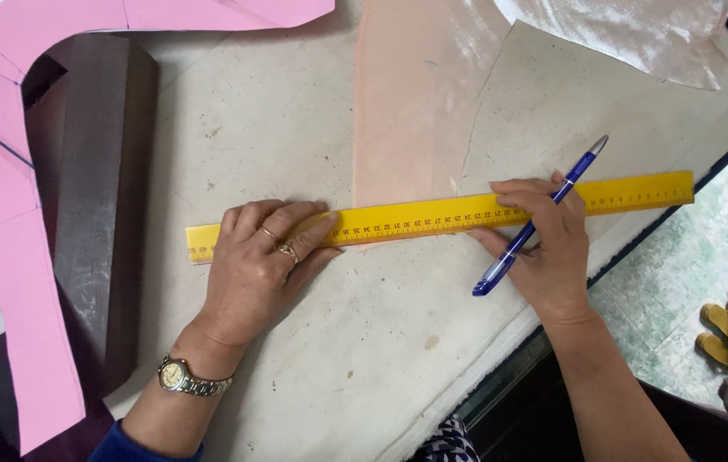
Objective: The person uses a yellow ruler and a blue pen to measure and mark lines on a piece of light-colored fabric. They then place a pink paper pattern on the fabric and trace its curved outline with the pen. The person continues to measure and mark additional lines on the fabric using the ruler.
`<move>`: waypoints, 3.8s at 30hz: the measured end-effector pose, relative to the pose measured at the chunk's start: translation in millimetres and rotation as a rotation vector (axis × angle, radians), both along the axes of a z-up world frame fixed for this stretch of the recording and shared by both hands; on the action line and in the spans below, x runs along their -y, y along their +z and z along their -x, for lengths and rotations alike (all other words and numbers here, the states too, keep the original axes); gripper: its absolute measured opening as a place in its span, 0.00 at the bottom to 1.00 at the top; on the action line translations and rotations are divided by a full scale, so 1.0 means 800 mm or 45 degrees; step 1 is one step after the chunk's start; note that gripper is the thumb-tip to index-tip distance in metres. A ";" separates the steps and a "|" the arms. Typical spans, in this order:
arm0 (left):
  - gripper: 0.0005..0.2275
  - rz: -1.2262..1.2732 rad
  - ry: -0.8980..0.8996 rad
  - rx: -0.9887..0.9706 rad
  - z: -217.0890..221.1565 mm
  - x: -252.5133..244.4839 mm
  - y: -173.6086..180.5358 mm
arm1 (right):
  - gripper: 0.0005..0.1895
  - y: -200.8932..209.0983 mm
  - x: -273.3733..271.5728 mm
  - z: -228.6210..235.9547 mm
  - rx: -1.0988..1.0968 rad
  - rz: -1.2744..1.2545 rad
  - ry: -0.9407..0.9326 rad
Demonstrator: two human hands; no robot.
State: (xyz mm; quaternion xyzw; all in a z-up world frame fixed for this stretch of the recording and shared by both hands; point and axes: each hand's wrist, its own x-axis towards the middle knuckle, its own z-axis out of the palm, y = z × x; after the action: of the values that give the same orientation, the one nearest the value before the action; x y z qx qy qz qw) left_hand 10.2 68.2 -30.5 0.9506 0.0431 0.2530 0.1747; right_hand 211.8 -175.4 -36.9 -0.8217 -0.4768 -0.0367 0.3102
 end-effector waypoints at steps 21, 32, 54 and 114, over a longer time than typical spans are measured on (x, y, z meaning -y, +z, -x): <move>0.10 -0.003 -0.030 0.048 0.003 0.000 -0.009 | 0.21 0.009 -0.004 0.005 -0.085 0.023 -0.023; 0.09 -0.017 -0.035 0.053 0.003 -0.001 -0.010 | 0.21 0.012 -0.005 0.008 -0.093 0.044 -0.045; 0.11 -0.032 -0.023 0.039 0.003 0.000 -0.010 | 0.22 0.008 -0.004 0.005 -0.075 0.010 -0.007; 0.19 0.449 -0.825 -0.860 -0.100 -0.023 0.031 | 0.20 0.007 -0.004 0.003 -0.114 0.009 -0.048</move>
State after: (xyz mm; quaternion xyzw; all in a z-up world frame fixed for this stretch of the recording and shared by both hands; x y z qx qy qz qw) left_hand 90.1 86.5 -5.7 0.9000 -0.1582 -0.1474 0.3785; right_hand 209.7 -172.4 -31.2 -0.8324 -0.4470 -0.0039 0.3277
